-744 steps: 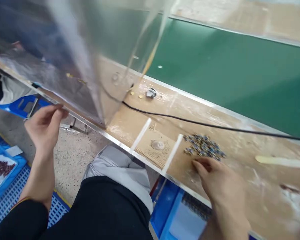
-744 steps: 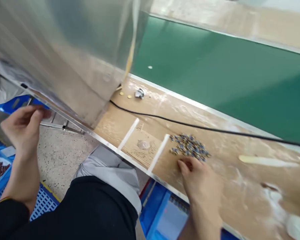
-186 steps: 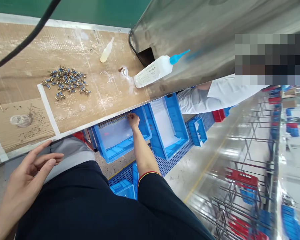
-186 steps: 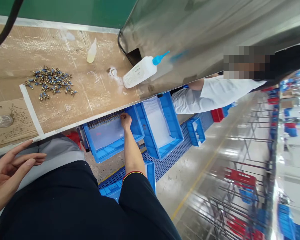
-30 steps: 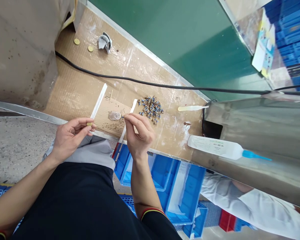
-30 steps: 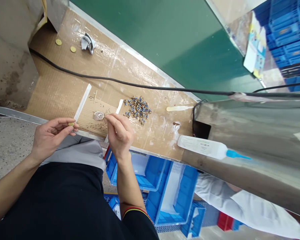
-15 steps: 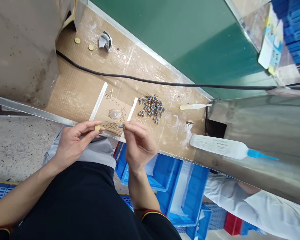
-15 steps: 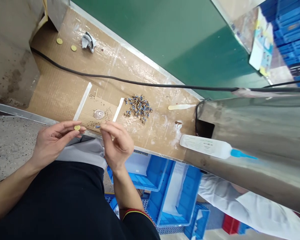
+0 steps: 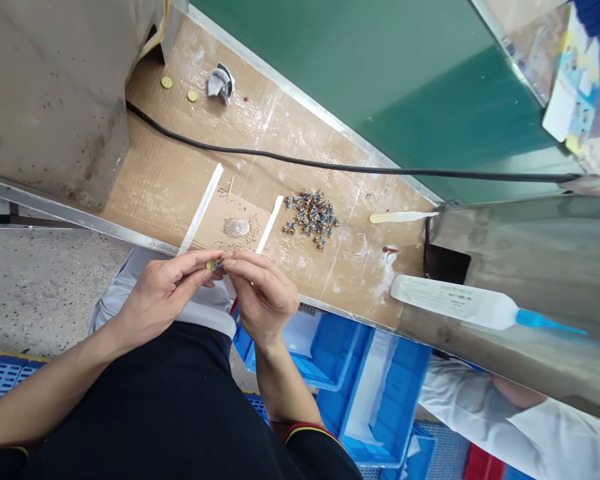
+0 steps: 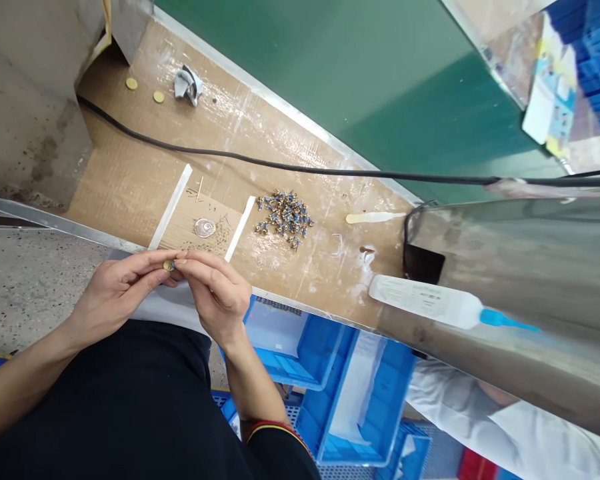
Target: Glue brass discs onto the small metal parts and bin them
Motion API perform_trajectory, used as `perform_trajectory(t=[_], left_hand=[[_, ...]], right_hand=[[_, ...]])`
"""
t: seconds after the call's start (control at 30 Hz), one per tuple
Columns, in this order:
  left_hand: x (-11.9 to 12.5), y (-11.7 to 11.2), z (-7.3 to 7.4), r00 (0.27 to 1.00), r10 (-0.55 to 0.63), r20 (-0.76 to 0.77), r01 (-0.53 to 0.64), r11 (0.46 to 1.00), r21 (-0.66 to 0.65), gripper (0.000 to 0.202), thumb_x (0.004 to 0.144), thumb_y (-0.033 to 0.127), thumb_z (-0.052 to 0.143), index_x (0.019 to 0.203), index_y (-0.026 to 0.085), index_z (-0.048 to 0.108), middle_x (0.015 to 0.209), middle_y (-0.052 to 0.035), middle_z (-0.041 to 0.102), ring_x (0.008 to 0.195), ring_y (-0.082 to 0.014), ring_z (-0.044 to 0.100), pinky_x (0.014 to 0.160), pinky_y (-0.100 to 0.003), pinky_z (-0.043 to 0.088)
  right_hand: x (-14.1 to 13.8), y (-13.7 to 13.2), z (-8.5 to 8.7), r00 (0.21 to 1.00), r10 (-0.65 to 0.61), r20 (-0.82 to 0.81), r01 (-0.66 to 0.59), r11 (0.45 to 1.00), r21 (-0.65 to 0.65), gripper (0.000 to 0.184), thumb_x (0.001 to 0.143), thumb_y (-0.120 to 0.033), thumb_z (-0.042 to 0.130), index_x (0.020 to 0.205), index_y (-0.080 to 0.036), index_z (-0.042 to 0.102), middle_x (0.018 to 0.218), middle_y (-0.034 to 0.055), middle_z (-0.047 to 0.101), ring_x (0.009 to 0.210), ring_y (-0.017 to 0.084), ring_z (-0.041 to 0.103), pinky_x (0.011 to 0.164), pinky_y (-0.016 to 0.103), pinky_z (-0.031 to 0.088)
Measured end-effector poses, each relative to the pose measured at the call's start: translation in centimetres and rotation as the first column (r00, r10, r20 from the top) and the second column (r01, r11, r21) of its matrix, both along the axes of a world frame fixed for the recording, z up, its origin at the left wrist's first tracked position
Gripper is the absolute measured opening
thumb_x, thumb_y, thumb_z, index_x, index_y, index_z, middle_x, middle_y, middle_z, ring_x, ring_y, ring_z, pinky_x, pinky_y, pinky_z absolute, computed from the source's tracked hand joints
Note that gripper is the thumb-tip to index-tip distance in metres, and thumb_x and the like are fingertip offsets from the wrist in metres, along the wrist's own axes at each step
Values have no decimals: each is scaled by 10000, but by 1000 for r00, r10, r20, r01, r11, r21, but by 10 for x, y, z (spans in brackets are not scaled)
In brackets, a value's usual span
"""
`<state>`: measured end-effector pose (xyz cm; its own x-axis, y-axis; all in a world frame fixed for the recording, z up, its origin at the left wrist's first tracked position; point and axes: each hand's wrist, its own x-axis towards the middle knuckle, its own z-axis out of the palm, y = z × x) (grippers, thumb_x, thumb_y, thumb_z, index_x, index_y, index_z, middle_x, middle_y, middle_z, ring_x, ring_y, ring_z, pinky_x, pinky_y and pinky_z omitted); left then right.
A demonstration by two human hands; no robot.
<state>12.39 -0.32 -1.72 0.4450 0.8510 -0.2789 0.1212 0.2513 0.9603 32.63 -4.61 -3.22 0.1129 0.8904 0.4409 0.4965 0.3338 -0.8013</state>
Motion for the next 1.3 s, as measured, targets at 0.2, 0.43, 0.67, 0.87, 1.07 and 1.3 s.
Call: perform_trajectory(t=[0.2,0.43,0.67,0.87,1.07,1.3], left_hand=[[-1,-2,0,1000,-16,-8,16,1000,11,343,1166,391,739,1480,307,849,1198,-15,935,1070,-236,919,1066,-363,755],[-2,-3,0,999,-31,-9,31,1000,6,354,1190,394,710,1513,313,831,1275,-14,926,1121,-225,912,1093,-349,743],[-3,-4,2,997,-61,-47,63,997,45,364,1205,372,672,1539,302,800,1355,-23,910,1154,-224,911,1098,-343,741],[-4,-5,6,989,-88,-122,103,987,120,389,1210,330,614,1566,279,763,1419,-43,892,1201,-244,909,1093,-346,741],[-7,-4,12,975,-126,-182,155,976,155,391,1234,324,573,1584,272,739,1453,-46,878,1340,-256,865,1082,-336,724],[-5,-4,15,978,-118,-174,149,973,174,357,1219,261,579,1513,299,779,1322,-21,908,1258,-237,882,1019,-326,710]], right_hand=[[2,-1,-1,1000,12,18,-12,1000,5,303,1093,-92,788,1264,-321,889,1194,41,921,1066,213,916,936,355,788],[6,-2,-3,998,56,17,-57,998,32,416,1067,-45,800,1348,-341,883,1244,36,920,1104,213,915,959,351,792],[12,-5,1,986,96,134,-102,994,36,449,1094,-88,781,1431,-374,863,1267,43,919,1083,241,926,953,390,813],[12,-5,7,967,153,203,-170,983,70,560,1077,-28,767,1533,-351,815,1319,64,912,1158,253,917,991,398,811],[12,-8,10,955,173,240,-192,980,60,601,1073,-18,764,1572,-352,787,1319,62,913,1154,259,920,978,403,817],[11,-11,11,946,169,276,-194,979,68,597,1081,-20,754,1578,-350,778,1324,63,912,1139,258,922,955,404,819]])
